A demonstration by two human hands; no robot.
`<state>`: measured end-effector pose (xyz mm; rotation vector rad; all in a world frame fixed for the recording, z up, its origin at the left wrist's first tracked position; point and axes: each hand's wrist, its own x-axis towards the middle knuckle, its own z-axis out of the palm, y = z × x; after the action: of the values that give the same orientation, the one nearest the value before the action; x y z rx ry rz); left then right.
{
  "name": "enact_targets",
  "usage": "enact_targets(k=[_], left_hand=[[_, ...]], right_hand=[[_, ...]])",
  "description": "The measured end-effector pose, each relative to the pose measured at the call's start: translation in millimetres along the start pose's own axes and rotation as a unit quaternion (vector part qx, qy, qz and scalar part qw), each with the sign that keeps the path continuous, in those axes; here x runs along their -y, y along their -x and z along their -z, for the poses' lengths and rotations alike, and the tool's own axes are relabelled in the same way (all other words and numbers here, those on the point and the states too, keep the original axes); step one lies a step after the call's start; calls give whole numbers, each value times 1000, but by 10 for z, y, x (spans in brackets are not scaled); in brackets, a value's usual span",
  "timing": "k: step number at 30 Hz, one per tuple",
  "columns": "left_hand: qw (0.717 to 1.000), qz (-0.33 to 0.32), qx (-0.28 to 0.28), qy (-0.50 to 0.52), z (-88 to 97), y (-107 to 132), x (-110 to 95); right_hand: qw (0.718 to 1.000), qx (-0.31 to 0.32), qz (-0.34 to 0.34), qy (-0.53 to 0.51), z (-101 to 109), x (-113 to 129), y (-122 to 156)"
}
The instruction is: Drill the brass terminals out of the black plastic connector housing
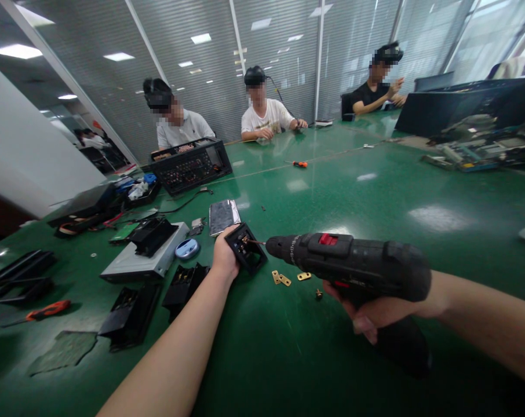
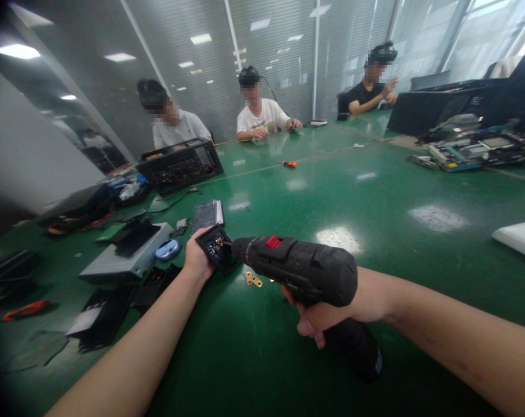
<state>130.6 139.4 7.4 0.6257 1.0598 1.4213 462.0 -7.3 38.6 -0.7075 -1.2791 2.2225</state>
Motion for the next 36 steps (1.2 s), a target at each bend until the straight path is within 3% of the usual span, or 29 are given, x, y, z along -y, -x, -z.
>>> enact_targets(k=[7, 26, 36], left_hand=[[1000, -6, -21, -11, -65, 41, -13], [999, 8, -31, -26, -21, 6, -50], [1000, -4, -17, -8, -15, 4, -33]], right_hand=[[1000, -2, -2, 12, 26, -3, 2], [1000, -18, 23, 7, -36, 8, -9], [1000, 7, 25, 9, 33, -53, -70]])
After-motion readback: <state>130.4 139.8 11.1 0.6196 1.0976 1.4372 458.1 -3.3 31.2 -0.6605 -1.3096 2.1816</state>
